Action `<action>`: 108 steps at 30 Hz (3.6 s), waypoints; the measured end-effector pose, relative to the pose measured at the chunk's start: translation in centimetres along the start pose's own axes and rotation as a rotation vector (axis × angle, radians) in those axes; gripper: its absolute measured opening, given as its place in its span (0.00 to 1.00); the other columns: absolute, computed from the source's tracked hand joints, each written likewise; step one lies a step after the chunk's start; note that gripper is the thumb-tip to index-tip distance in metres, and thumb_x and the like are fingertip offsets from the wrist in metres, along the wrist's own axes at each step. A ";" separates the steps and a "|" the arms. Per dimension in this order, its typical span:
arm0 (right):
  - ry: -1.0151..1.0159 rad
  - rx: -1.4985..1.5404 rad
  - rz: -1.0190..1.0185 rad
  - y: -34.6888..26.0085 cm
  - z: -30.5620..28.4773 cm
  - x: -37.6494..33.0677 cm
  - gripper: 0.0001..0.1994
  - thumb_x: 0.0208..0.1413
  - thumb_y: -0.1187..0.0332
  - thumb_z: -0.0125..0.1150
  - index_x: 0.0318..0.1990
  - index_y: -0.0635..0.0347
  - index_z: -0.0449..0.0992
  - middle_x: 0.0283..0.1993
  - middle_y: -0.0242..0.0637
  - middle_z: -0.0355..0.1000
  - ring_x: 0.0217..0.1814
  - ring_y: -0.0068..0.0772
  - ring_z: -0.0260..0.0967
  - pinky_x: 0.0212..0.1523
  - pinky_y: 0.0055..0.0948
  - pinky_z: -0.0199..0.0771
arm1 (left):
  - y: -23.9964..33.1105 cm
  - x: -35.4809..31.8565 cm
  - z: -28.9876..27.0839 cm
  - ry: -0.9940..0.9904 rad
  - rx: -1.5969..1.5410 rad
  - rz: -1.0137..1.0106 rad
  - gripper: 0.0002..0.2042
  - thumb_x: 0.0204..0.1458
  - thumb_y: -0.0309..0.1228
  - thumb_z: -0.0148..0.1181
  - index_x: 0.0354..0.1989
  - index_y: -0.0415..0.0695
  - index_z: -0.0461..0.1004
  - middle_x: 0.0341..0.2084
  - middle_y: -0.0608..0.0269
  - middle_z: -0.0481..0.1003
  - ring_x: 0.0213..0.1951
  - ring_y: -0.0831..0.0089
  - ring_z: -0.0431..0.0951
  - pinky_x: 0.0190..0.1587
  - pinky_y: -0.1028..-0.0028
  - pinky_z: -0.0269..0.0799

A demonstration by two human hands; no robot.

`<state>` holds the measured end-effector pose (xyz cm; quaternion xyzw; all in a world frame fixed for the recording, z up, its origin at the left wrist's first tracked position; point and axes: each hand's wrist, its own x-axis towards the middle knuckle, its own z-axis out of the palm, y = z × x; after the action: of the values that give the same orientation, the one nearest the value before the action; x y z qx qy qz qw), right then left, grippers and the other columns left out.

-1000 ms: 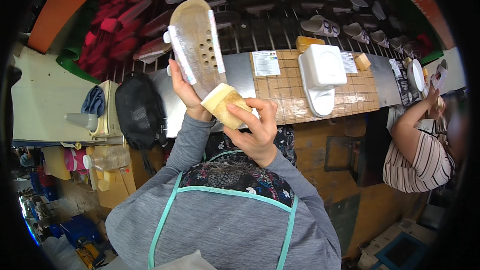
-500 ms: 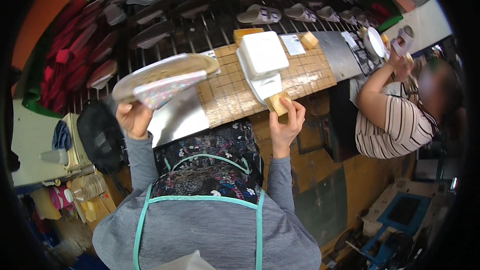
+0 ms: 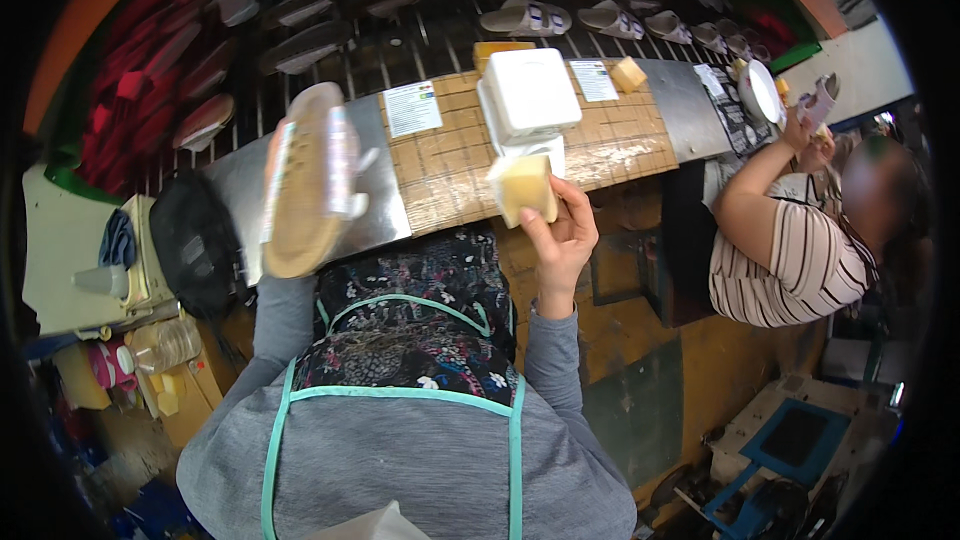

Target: The person repeatedly picks up white slippers from a rack and wipes them with a yellow sponge. They handle each slipper one at a time, wiping the sole and upper surfaces, then return them to the rack. The process is repeated for multiple slippers throughout the clip.

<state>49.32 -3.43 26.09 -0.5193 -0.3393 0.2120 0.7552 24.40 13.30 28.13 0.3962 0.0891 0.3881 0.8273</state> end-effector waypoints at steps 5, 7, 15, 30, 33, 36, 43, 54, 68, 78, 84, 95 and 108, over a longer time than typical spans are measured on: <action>-0.512 -0.253 -0.497 -2.6 5.7 -1.0 0.23 0.26 0.76 0.69 0.40 0.55 0.82 0.45 0.40 0.75 0.46 0.37 0.73 0.47 0.34 0.66 | -2.2 2.7 2.0 0.397 -0.237 -0.213 0.28 0.60 0.53 0.46 0.54 0.39 0.70 0.43 0.52 0.77 0.41 0.61 0.80 0.45 0.62 0.80; -0.646 -0.553 -0.608 -3.3 6.6 -1.5 0.23 0.27 0.75 0.68 0.40 0.52 0.83 0.43 0.36 0.76 0.44 0.34 0.74 0.44 0.33 0.64 | -3.3 2.0 1.8 0.399 -0.171 -0.151 0.26 0.62 0.51 0.44 0.54 0.39 0.70 0.42 0.52 0.77 0.40 0.63 0.81 0.43 0.65 0.81; -0.545 -0.195 -0.429 -1.8 9.5 -1.4 0.23 0.29 0.79 0.65 0.40 0.55 0.83 0.46 0.40 0.76 0.40 0.34 0.73 0.43 0.31 0.69 | -1.8 -1.1 1.4 0.400 0.020 -0.148 0.22 0.63 0.46 0.45 0.53 0.39 0.70 0.41 0.56 0.78 0.39 0.71 0.81 0.41 0.72 0.81; -0.614 -0.291 -0.530 -1.1 12.5 0.1 0.23 0.29 0.81 0.66 0.41 0.56 0.82 0.47 0.41 0.76 0.44 0.35 0.71 0.48 0.31 0.66 | 0.1 -1.9 1.2 0.473 0.123 0.004 0.18 0.62 0.42 0.53 0.32 0.37 0.78 0.25 0.68 0.77 0.26 0.85 0.74 0.29 0.82 0.70; -0.654 -0.283 -0.532 -1.2 12.2 0.0 0.23 0.28 0.80 0.66 0.41 0.55 0.83 0.47 0.41 0.76 0.44 0.34 0.72 0.47 0.31 0.65 | 0.7 -1.3 1.4 0.489 0.143 0.004 0.18 0.62 0.42 0.53 0.32 0.38 0.78 0.25 0.69 0.77 0.26 0.86 0.74 0.28 0.82 0.69; -0.672 -0.268 -0.544 -1.2 11.9 -0.1 0.23 0.28 0.79 0.67 0.41 0.55 0.83 0.46 0.40 0.77 0.43 0.32 0.73 0.46 0.30 0.63 | 1.3 -0.3 2.0 0.496 0.151 0.015 0.18 0.62 0.42 0.53 0.31 0.39 0.78 0.25 0.70 0.76 0.25 0.86 0.72 0.28 0.83 0.68; -0.719 -0.247 -0.533 -1.7 10.8 -0.6 0.23 0.28 0.78 0.67 0.40 0.52 0.83 0.45 0.37 0.77 0.41 0.29 0.73 0.43 0.29 0.61 | 1.6 2.5 2.6 0.534 0.180 0.083 0.16 0.60 0.41 0.56 0.30 0.40 0.77 0.23 0.71 0.75 0.22 0.86 0.71 0.26 0.83 0.66; -0.530 -0.223 -0.416 -1.1 10.6 -3.4 0.22 0.30 0.79 0.67 0.40 0.58 0.82 0.42 0.41 0.75 0.42 0.36 0.74 0.42 0.29 0.72 | 3.2 5.2 1.8 0.689 0.217 0.601 0.18 0.61 0.43 0.54 0.26 0.41 0.77 0.19 0.71 0.75 0.19 0.85 0.71 0.22 0.82 0.66; -0.501 -0.359 -0.523 -1.0 12.8 -2.4 0.24 0.28 0.76 0.68 0.42 0.52 0.82 0.41 0.37 0.72 0.41 0.38 0.69 0.43 0.33 0.69 | 4.3 3.6 -1.0 0.666 -0.015 0.500 0.19 0.62 0.45 0.49 0.37 0.39 0.77 0.28 0.64 0.78 0.27 0.79 0.77 0.30 0.79 0.73; -0.204 -0.485 -0.612 0.8 13.8 -4.9 0.26 0.27 0.76 0.76 0.42 0.55 0.75 0.35 0.36 0.65 0.36 0.36 0.67 0.34 0.32 0.70 | 3.8 0.7 -2.0 0.461 -0.105 0.426 0.30 0.61 0.55 0.38 0.53 0.40 0.69 0.40 0.54 0.78 0.39 0.62 0.81 0.41 0.63 0.80; -0.180 -0.570 -0.600 0.5 13.0 -4.7 0.26 0.27 0.77 0.75 0.42 0.56 0.75 0.36 0.37 0.64 0.37 0.37 0.66 0.35 0.32 0.70 | 4.0 -0.1 -3.4 0.469 -0.097 0.361 0.33 0.58 0.59 0.36 0.55 0.40 0.69 0.40 0.52 0.77 0.40 0.57 0.80 0.42 0.58 0.80; -0.282 -0.515 -0.638 1.8 13.8 -5.6 0.27 0.26 0.72 0.74 0.43 0.51 0.79 0.37 0.35 0.66 0.39 0.36 0.61 0.40 0.34 0.63 | 5.0 2.9 -4.2 0.622 -0.113 0.619 0.23 0.62 0.50 0.44 0.47 0.41 0.72 0.35 0.61 0.78 0.32 0.74 0.80 0.35 0.75 0.78; -0.300 -0.432 -0.683 1.1 12.1 -5.6 0.25 0.28 0.78 0.71 0.42 0.55 0.77 0.39 0.37 0.65 0.40 0.35 0.66 0.40 0.31 0.70 | 4.2 5.0 -3.1 0.725 -0.140 0.620 0.23 0.61 0.50 0.49 0.39 0.39 0.75 0.29 0.61 0.77 0.26 0.76 0.78 0.27 0.78 0.76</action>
<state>36.71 0.98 26.20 -0.4868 -0.6344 -0.0528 0.5981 24.03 20.31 29.87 0.1865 0.2233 0.7345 0.6131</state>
